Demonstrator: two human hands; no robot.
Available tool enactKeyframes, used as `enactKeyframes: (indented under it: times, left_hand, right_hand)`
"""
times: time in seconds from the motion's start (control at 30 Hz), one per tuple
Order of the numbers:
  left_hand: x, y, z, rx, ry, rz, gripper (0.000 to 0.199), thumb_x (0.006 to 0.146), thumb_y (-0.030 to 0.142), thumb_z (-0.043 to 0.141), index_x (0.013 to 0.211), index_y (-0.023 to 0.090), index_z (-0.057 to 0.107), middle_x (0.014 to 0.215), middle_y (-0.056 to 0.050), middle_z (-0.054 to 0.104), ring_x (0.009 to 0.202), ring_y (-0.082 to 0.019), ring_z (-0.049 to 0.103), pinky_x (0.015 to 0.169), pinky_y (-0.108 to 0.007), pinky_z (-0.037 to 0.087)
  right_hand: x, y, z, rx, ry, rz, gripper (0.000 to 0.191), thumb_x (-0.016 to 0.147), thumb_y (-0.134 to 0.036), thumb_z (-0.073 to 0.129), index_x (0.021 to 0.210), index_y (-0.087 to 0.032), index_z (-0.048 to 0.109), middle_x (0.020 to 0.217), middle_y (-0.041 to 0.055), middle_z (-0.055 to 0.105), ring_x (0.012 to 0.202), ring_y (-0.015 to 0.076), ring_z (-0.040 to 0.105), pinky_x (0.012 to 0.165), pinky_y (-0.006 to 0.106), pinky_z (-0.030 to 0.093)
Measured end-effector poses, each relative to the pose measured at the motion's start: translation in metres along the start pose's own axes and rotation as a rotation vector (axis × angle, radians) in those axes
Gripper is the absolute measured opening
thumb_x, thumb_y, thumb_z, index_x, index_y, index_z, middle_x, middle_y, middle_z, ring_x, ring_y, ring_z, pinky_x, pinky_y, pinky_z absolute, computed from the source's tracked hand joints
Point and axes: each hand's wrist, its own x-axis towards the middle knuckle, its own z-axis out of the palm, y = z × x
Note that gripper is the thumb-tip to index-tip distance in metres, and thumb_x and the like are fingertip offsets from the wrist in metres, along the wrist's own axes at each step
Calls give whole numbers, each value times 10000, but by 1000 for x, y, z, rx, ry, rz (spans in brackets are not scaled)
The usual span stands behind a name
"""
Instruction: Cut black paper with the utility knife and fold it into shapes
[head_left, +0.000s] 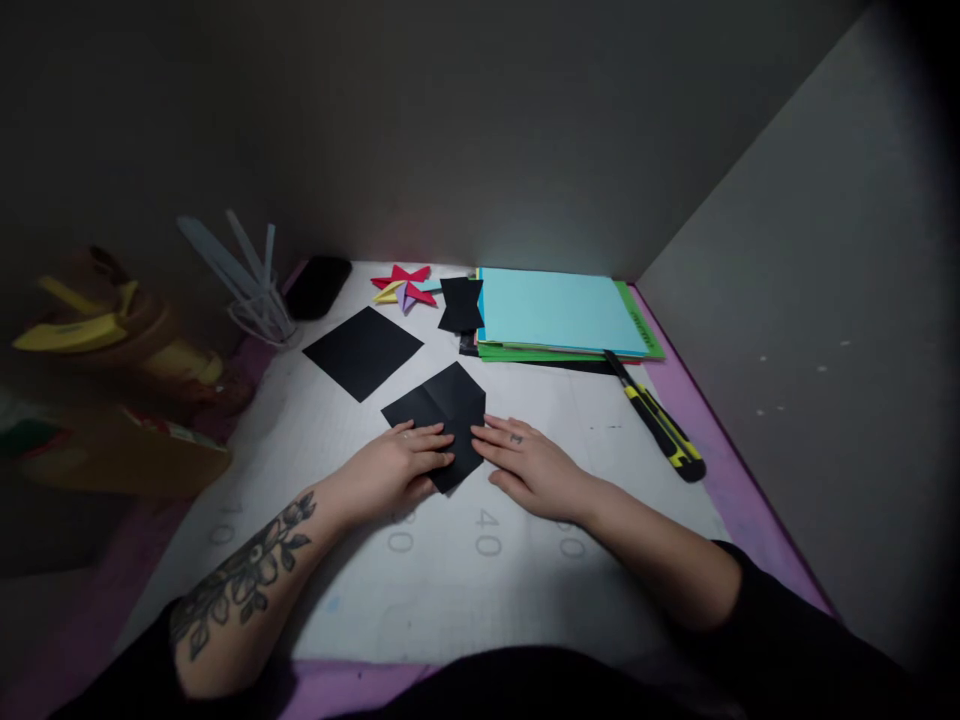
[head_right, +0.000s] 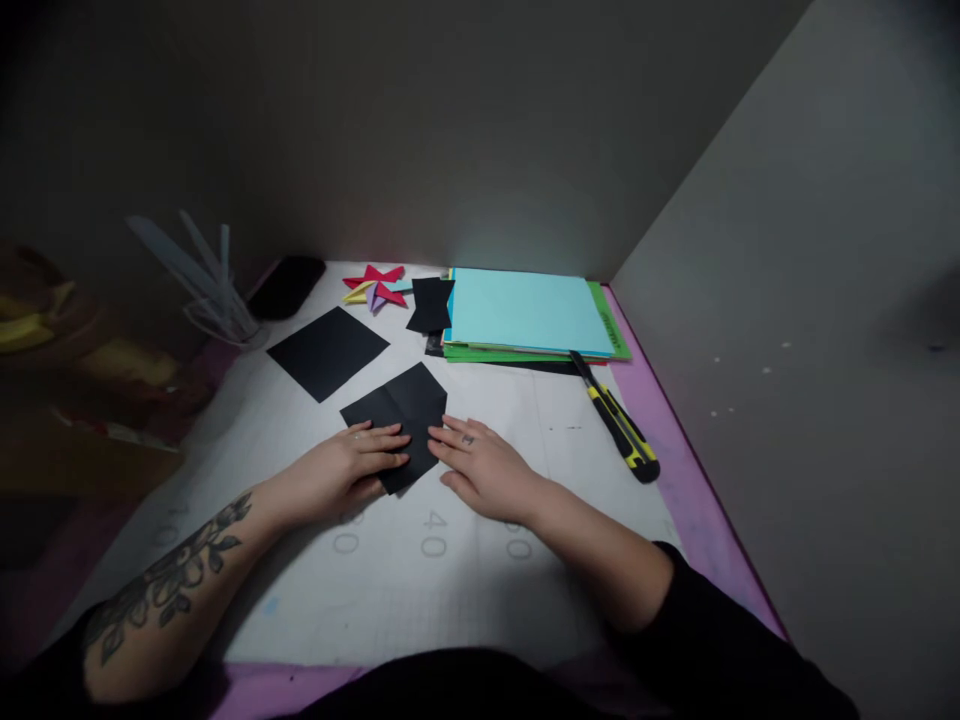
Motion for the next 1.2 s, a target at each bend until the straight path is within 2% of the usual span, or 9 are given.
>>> enactKeyframes:
  times: [0.13, 0.3, 0.4, 0.5, 0.6, 0.77, 0.97, 1.07, 1.2]
  left_hand:
    - [7, -4, -11, -20, -126, 40, 430, 848, 210, 566, 1277, 200, 575, 1405, -92, 500, 1334, -256, 416, 1069, -437, 362]
    - [23, -8, -33, -65, -221, 90, 312, 835, 280, 634, 1142, 233, 670, 1257, -55, 640, 1238, -207, 528, 1050, -321, 380]
    - [28, -11, -38, -71, -203, 96, 287, 798, 320, 685, 1078, 259, 699, 1164, -35, 693, 1178, -213, 568, 996, -328, 419]
    - [28, -13, -34, -59, -143, 155, 306, 799, 321, 685, 1092, 236, 701, 1232, -72, 654, 1178, -233, 554, 996, -365, 415]
    - [25, -15, -27, -75, -125, 191, 327, 817, 309, 662, 1129, 214, 687, 1320, -105, 588, 1221, -250, 519, 1023, -395, 397]
    - [21, -12, -26, -180, -102, 108, 231, 870, 301, 585, 1027, 193, 716, 1260, -115, 628, 1220, -229, 529, 984, -350, 435]
    - [24, -2, -24, -177, 39, -17, 291, 935, 320, 467, 908, 173, 717, 1024, -93, 695, 985, -198, 615, 857, -305, 459]
    - [28, 2, -18, -124, 124, -142, 323, 939, 332, 443, 814, 164, 688, 834, -68, 643, 812, -180, 590, 737, -291, 443]
    - [32, 5, -12, -133, 170, -299, 269, 915, 339, 455, 786, 176, 625, 807, -41, 572, 731, -160, 550, 639, -270, 403]
  right_hand:
    - [-2, 5, 1, 11, -41, -50, 491, 891, -248, 503, 1375, -172, 475, 1487, 115, 385, 1423, 301, 223, 1103, 557, 295]
    - [-4, 15, -1, 91, -21, -138, 423, 911, -243, 480, 1326, -177, 530, 1425, 127, 470, 1392, 269, 312, 1107, 542, 305]
    - [-5, 17, -2, 177, 24, -171, 367, 909, -203, 478, 1259, -197, 587, 1358, 102, 551, 1358, 243, 382, 1102, 520, 334]
    - [-5, 17, -4, 263, 86, -156, 323, 906, -161, 462, 1182, -202, 624, 1286, 93, 613, 1300, 219, 467, 1083, 491, 379]
    - [-3, 16, -3, 313, 120, -101, 345, 903, -140, 443, 1209, -204, 590, 1254, 93, 634, 1266, 209, 504, 1066, 485, 408]
    - [-3, 20, 1, 296, 131, -139, 392, 893, -106, 434, 1230, -232, 591, 1261, 79, 629, 1263, 203, 504, 1057, 482, 422]
    - [-3, 21, -2, 208, 92, -221, 371, 858, -59, 450, 1123, -214, 658, 1282, 97, 611, 1282, 226, 481, 1050, 494, 416]
    - [-2, 18, -6, 184, 75, -220, 352, 858, -72, 456, 1112, -219, 649, 1274, 93, 614, 1270, 230, 489, 1033, 501, 423]
    - [-1, 13, -9, 204, 54, -172, 375, 859, -101, 477, 1203, -212, 577, 1268, 101, 611, 1231, 230, 515, 1027, 509, 420]
